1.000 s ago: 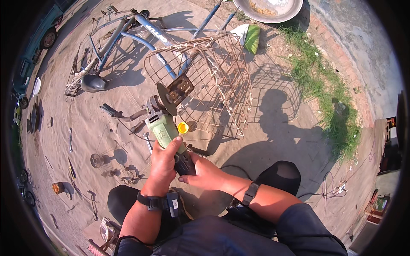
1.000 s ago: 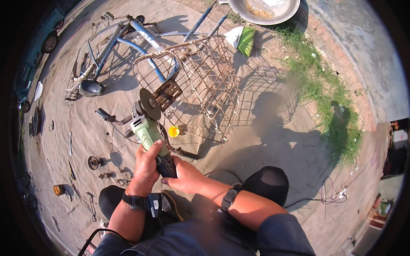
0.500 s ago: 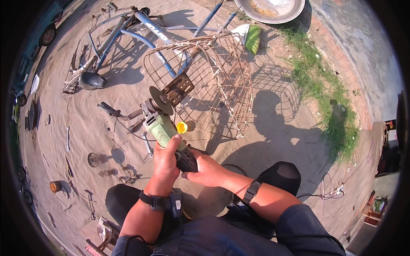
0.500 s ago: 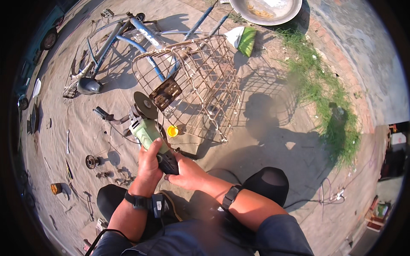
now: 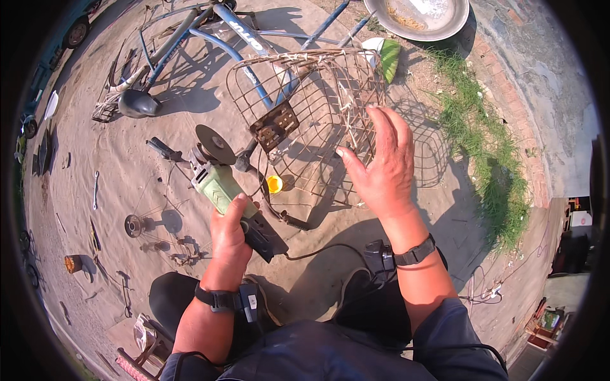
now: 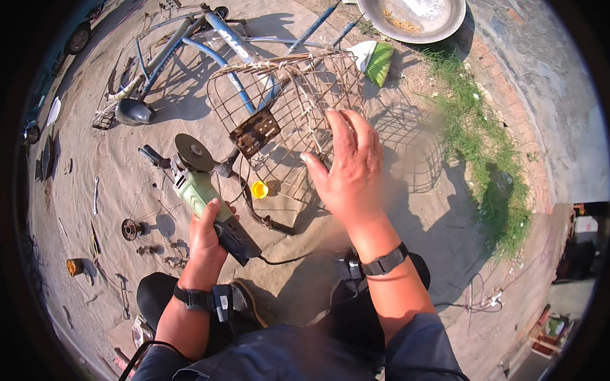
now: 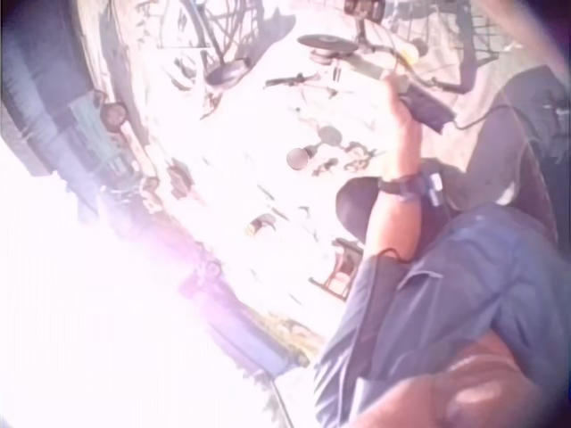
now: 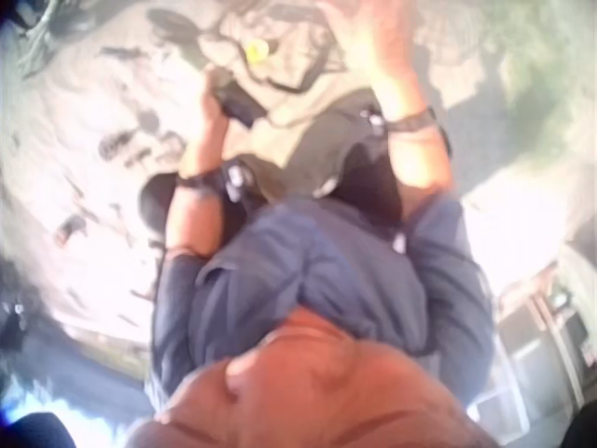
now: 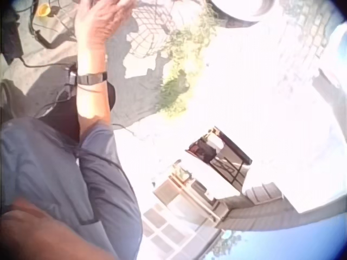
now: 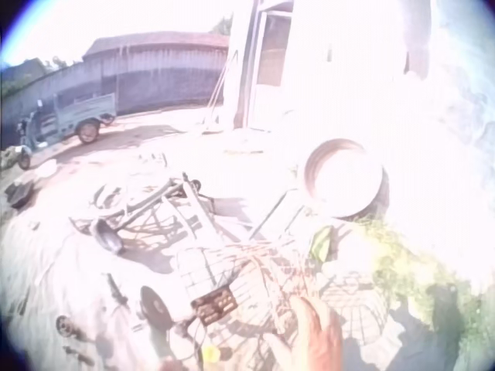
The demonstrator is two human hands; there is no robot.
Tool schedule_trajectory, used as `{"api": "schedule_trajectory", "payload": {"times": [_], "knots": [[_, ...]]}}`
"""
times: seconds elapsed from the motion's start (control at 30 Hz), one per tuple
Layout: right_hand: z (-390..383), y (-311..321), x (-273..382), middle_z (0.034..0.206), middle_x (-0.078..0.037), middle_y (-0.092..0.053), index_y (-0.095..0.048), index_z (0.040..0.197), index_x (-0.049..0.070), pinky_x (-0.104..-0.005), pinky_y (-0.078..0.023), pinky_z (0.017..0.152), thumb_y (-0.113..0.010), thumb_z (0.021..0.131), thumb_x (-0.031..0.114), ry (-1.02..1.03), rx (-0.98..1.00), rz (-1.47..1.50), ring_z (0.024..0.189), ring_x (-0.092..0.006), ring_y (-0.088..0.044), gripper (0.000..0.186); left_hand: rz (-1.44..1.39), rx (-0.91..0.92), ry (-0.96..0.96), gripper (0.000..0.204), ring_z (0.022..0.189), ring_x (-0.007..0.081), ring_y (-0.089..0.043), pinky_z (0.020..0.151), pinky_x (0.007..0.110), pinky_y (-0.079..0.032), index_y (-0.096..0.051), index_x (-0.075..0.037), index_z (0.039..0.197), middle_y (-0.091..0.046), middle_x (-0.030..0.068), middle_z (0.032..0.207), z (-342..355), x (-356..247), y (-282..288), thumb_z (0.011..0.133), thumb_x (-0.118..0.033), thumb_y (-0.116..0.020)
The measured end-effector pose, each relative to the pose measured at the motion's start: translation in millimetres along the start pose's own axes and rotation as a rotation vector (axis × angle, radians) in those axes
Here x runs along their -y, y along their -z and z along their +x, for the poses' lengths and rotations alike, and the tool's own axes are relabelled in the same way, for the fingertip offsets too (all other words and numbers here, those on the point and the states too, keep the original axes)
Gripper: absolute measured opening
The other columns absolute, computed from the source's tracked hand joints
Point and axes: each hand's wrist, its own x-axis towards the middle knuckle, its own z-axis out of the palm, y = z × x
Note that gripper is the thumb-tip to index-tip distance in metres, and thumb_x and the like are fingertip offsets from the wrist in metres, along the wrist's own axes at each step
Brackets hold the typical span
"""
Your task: The person uses a screwdriver to loosen a bolt on a bicycle basket attached to the handlebars. They then use an angle grinder to cut a metal part of the basket. The person continues to use the screwdriver to adjust the basket and the grinder to cut more metal.
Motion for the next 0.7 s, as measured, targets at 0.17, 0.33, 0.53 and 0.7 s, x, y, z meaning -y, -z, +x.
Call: {"api": "schedule_trajectory", "payload": {"times": [0.17,0.33,0.53,0.7], "knots": [[19.1,-20.7,-12.8,0.14,-0.02,-0.058,-0.039,0.158,0.012,-0.0459,-0.055,0.1,-0.075,0.087,0.01,-0.05,0.127,0.064,0.122,-0.0425,-0.063,0.08,-0.004,0.005,-0.001,0.028,0.083,0.0218,-0.069,0.081,0.04,-0.061,-0.06,-0.005,0.113,-0.069,0.0098,0.093,2.1,-3.2,0.6,0.097,-0.025,-0.072],[12.4,-14.4,-30.9,0.143,-0.02,-0.06,-0.042,0.159,0.012,-0.0458,-0.058,0.098,-0.07,0.087,0.004,-0.161,0.204,0.137,0.122,-0.0401,-0.066,0.077,-0.023,0.019,0.006,0.03,0.084,0.0225,-0.07,0.081,0.04,-0.061,-0.06,-0.005,0.113,-0.069,0.0102,0.094,3.4,-5.2,7.4,0.097,-0.026,-0.073],[4.8,-14.9,-53.7,0.146,-0.023,-0.061,-0.044,0.158,0.011,-0.0423,-0.055,0.104,-0.068,0.09,0.004,-0.26,0.216,0.226,0.132,-0.0382,-0.062,0.073,-0.048,0.016,0.008,0.032,0.084,0.023,-0.07,0.081,0.041,-0.061,-0.06,-0.004,0.114,-0.068,0.0106,0.097,8.8,-6.6,11.5,0.096,-0.026,-0.074],[15.3,-12.3,-62.5,0.144,-0.022,-0.063,-0.045,0.158,0.01,-0.0387,-0.055,0.102,-0.068,0.091,0.003,-0.334,0.245,0.32,0.129,-0.0352,-0.066,0.071,-0.051,0.032,0.013,0.032,0.086,0.0233,-0.071,0.082,0.041,-0.061,-0.06,-0.003,0.114,-0.068,0.0103,0.097,9.2,-7.6,12.5,0.096,-0.026,-0.074]]}}
